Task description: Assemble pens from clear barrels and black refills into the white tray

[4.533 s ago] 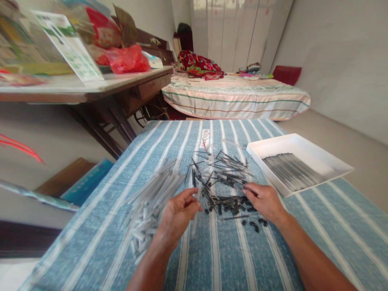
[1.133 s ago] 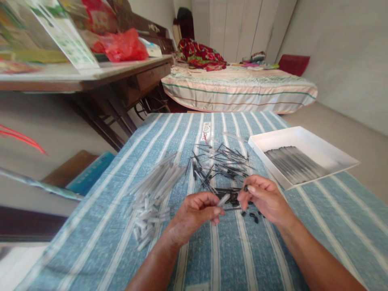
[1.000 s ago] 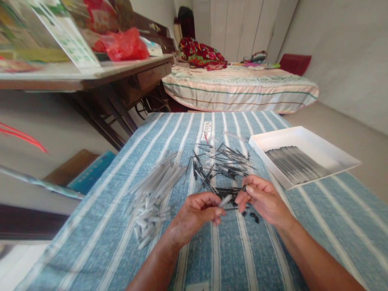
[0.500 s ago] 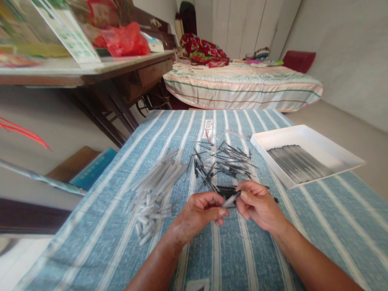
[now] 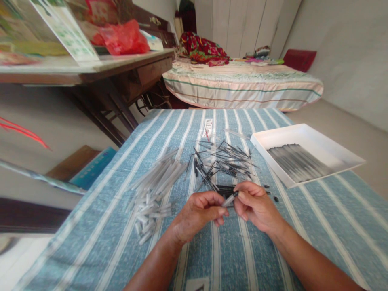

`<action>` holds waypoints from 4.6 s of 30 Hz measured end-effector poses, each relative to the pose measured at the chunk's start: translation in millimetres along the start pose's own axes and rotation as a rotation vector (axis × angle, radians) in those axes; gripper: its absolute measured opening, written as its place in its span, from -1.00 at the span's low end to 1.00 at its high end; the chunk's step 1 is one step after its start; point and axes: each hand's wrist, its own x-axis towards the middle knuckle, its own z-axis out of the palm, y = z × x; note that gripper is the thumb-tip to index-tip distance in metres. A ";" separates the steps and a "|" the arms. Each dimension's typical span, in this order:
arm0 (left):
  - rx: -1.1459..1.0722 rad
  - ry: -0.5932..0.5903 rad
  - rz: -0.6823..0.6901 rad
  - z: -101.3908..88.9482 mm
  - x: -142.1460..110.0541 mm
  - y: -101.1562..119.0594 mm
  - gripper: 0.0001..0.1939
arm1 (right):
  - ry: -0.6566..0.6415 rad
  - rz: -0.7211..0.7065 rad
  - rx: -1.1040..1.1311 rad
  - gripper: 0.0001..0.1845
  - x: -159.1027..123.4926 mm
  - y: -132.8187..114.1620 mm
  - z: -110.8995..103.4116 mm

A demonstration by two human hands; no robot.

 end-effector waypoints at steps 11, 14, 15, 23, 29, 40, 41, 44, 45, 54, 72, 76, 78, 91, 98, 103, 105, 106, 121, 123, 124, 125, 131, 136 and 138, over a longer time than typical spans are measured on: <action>-0.031 -0.041 -0.032 -2.3 0.4 -3.5 -0.87 | 0.004 -0.039 -0.127 -0.77 -0.4 -0.3 -1.9; -0.016 -0.032 -0.070 -3.0 0.4 -3.5 -0.88 | -0.009 -0.106 -0.358 -0.80 -1.4 -8.7 -7.1; -0.003 -0.032 -0.084 -3.4 0.4 -3.4 -0.88 | -0.016 -0.123 -0.443 -0.81 -1.7 -11.9 -8.9; 0.145 -0.047 -0.137 -5.3 -0.1 -0.1 -0.87 | -0.117 -0.115 -0.812 -0.84 -1.5 -23.1 -16.8; 0.243 -0.027 -0.163 -6.3 -0.4 -1.4 -0.89 | -0.182 -0.104 -0.930 -0.79 -0.5 -25.4 -15.7; 0.271 0.011 -0.173 -6.2 0.6 -3.2 -0.90 | -0.187 -0.101 -0.935 -0.75 -0.6 -24.2 -18.0; 0.274 0.015 -0.173 -5.9 0.5 -2.7 -0.90 | -0.187 -0.093 -0.920 -0.76 -0.7 -24.2 -17.9; 0.274 -0.001 -0.174 -5.2 0.5 -2.9 -0.90 | -0.190 -0.088 -0.955 -0.72 -0.8 -23.4 -15.8; 0.273 -0.005 -0.174 -5.1 0.7 -3.5 -0.90 | -0.184 -0.095 -0.986 -0.65 -0.7 -23.0 -15.0; 0.296 -0.014 -0.167 -6.2 2.1 -7.9 -0.89 | -0.149 -0.103 -1.028 -0.65 0.1 -20.8 -15.7; 0.301 0.003 -0.157 -4.0 1.8 -8.2 -0.90 | -0.143 -0.018 -1.020 -0.69 -0.5 -23.3 -13.5; 0.315 0.006 -0.160 -3.3 2.0 -6.9 -0.89 | -0.114 -0.004 -1.042 -0.58 0.6 -23.7 -15.2; 0.322 0.016 -0.164 -3.2 2.0 -6.2 -0.89 | -0.131 0.003 -1.011 -0.68 0.5 -24.1 -15.9; 0.364 0.017 -0.139 -3.1 2.5 -8.5 -0.92 | -0.151 0.012 -1.026 -0.74 -0.3 -24.0 -12.5; 0.543 0.104 0.033 1.2 2.1 -8.3 -0.95 | -0.117 0.106 -0.972 -0.62 -2.2 -21.0 -9.3; 0.816 0.163 0.218 1.8 1.0 -10.5 -0.93 | -0.060 0.207 -0.830 -0.61 -0.7 -16.4 -9.6; 0.874 0.179 0.279 2.3 0.2 -12.0 -0.92 | -0.036 0.242 -0.778 -0.61 -0.4 -14.7 -9.8; 0.898 0.188 0.304 2.6 -0.2 -12.6 -0.92 | -0.026 0.255 -0.753 -0.61 -0.3 -13.8 -9.8; 1.092 0.196 0.335 4.4 -0.6 -12.5 -0.92 | 0.040 0.300 -0.649 -0.58 0.9 -11.8 -7.9; 1.052 0.207 0.323 4.6 -0.5 -12.5 -0.92 | 0.045 0.293 -0.643 -0.56 1.5 -11.1 -8.4; 1.019 0.219 0.313 5.0 -0.4 -12.3 -0.93 | 0.050 0.280 -0.636 -0.56 1.7 -10.8 -8.7; 0.972 0.237 0.295 5.5 -0.2 -11.9 -0.93 | 0.057 0.259 -0.627 -0.55 2.0 -10.8 -9.0; 0.268 0.314 -0.002 5.7 3.3 -7.8 -0.89 | 0.050 0.116 -0.652 -0.61 1.4 -13.5 -8.1; -0.196 0.402 -0.038 -0.7 6.3 -7.2 -0.83 | -0.038 0.140 -0.701 -0.71 -2.3 -12.5 -2.5; -0.257 0.445 -0.039 -2.6 7.2 -7.4 -0.82 | -0.069 0.144 -0.732 -0.73 -3.7 -11.1 0.4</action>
